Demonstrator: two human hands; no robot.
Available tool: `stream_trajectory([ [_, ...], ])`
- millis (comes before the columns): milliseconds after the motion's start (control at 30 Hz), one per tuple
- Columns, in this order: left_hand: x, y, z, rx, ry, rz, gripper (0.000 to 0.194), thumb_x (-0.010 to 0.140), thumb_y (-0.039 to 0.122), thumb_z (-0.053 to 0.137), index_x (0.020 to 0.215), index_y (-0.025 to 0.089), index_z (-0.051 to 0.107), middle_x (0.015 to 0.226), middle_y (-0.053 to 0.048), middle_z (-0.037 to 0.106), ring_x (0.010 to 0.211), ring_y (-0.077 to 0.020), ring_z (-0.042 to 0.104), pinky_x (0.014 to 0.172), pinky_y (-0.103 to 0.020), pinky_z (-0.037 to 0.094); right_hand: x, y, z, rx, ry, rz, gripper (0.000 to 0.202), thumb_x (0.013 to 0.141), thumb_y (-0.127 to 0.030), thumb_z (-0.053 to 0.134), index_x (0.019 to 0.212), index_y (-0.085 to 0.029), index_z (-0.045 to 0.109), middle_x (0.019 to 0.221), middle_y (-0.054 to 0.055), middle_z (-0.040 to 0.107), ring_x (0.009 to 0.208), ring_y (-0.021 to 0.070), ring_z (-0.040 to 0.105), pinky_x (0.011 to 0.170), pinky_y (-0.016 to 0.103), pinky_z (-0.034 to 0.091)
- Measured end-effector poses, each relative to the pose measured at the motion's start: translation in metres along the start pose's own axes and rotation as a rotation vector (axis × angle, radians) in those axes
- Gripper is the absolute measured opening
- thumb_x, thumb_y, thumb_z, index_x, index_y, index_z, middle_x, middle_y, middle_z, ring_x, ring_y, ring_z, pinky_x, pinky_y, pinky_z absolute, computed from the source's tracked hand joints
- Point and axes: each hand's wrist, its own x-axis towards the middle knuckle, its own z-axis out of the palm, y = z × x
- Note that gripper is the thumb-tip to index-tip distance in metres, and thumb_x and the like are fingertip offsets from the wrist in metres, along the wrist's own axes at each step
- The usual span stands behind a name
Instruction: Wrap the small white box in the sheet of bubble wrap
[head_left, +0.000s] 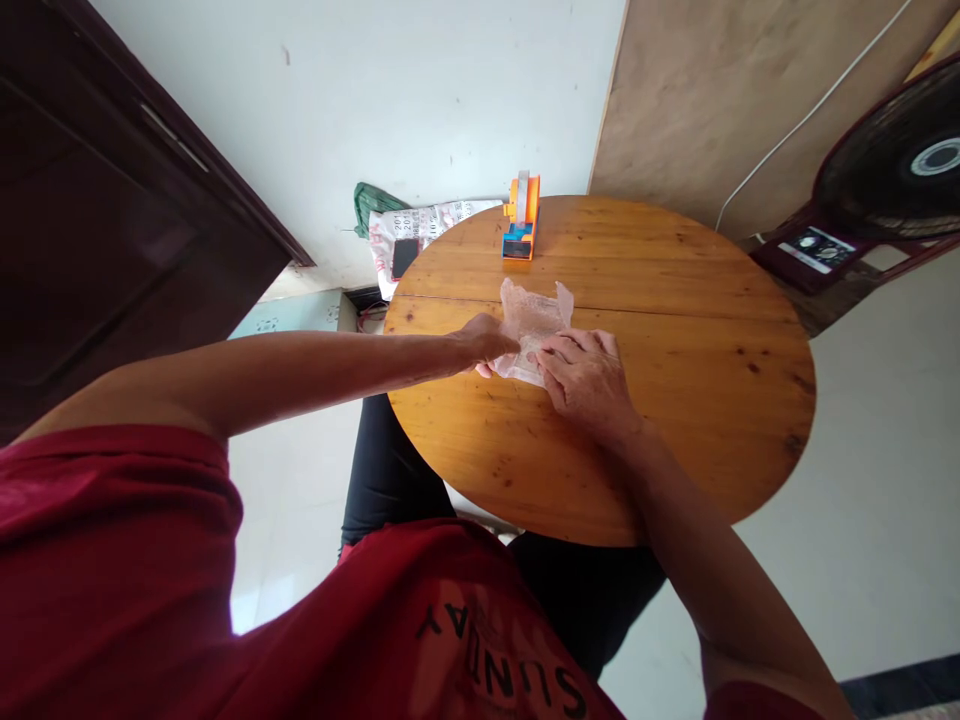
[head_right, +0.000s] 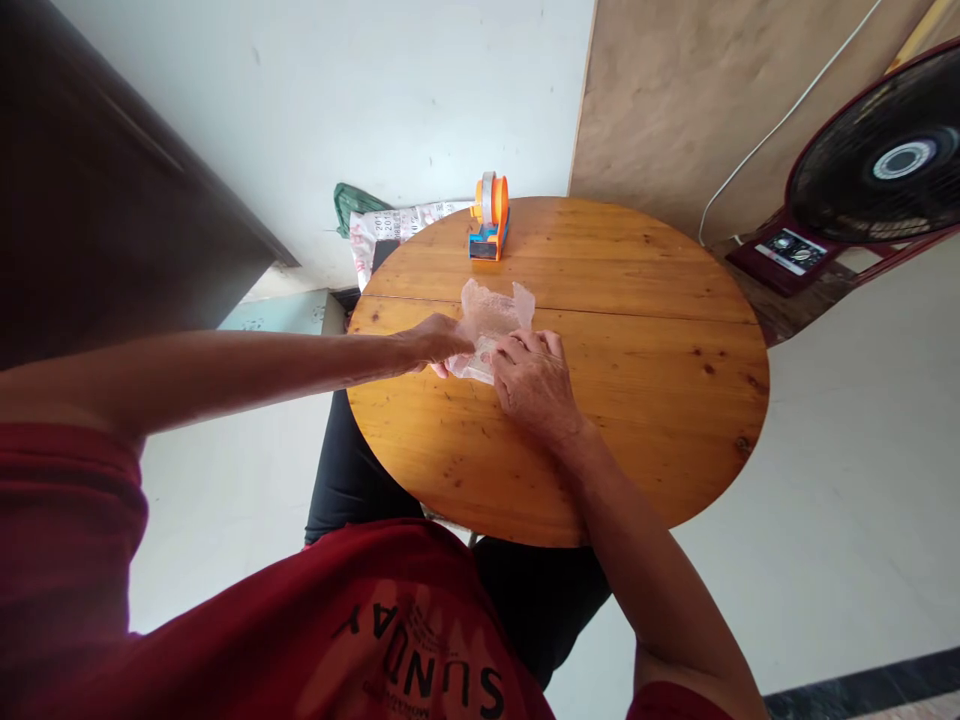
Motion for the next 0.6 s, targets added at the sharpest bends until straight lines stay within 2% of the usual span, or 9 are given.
stream_trajectory([
  [200,-0.009,0.002,-0.005,-0.261,-0.086,0.025,0.006,0.071,0.015,0.062,0.076,0.016,0.066,0.062,-0.003,0.064,0.068,-0.017,0.065,0.07,-0.03,0.057,0.0,-0.001,-0.001,0.009,-0.024,0.005,0.025,0.1,-0.021,0.047,0.095,-0.02,0.071,0.104,0.008,0.074,0.105,0.025,0.053,0.088,0.042,0.029],
  [433,-0.019,0.011,-0.007,-0.232,-0.056,0.116,0.007,0.07,0.009,0.06,0.068,0.015,0.058,0.06,0.0,0.061,0.062,-0.0144,0.062,0.068,-0.03,0.055,0.001,-0.001,-0.002,0.004,-0.029,0.004,0.027,0.1,-0.021,0.046,0.093,-0.021,0.072,0.104,0.007,0.074,0.106,0.0248,0.052,0.089,0.042,0.029],
  [600,-0.028,0.024,-0.006,-0.151,-0.022,0.107,0.015,0.071,0.005,0.062,0.066,0.015,0.053,0.057,0.002,0.057,0.06,-0.0134,0.061,0.064,-0.028,0.053,0.001,-0.001,-0.002,0.003,-0.035,-0.001,0.026,0.1,-0.02,0.047,0.093,-0.02,0.072,0.103,0.007,0.074,0.103,0.0244,0.053,0.088,0.042,0.03],
])
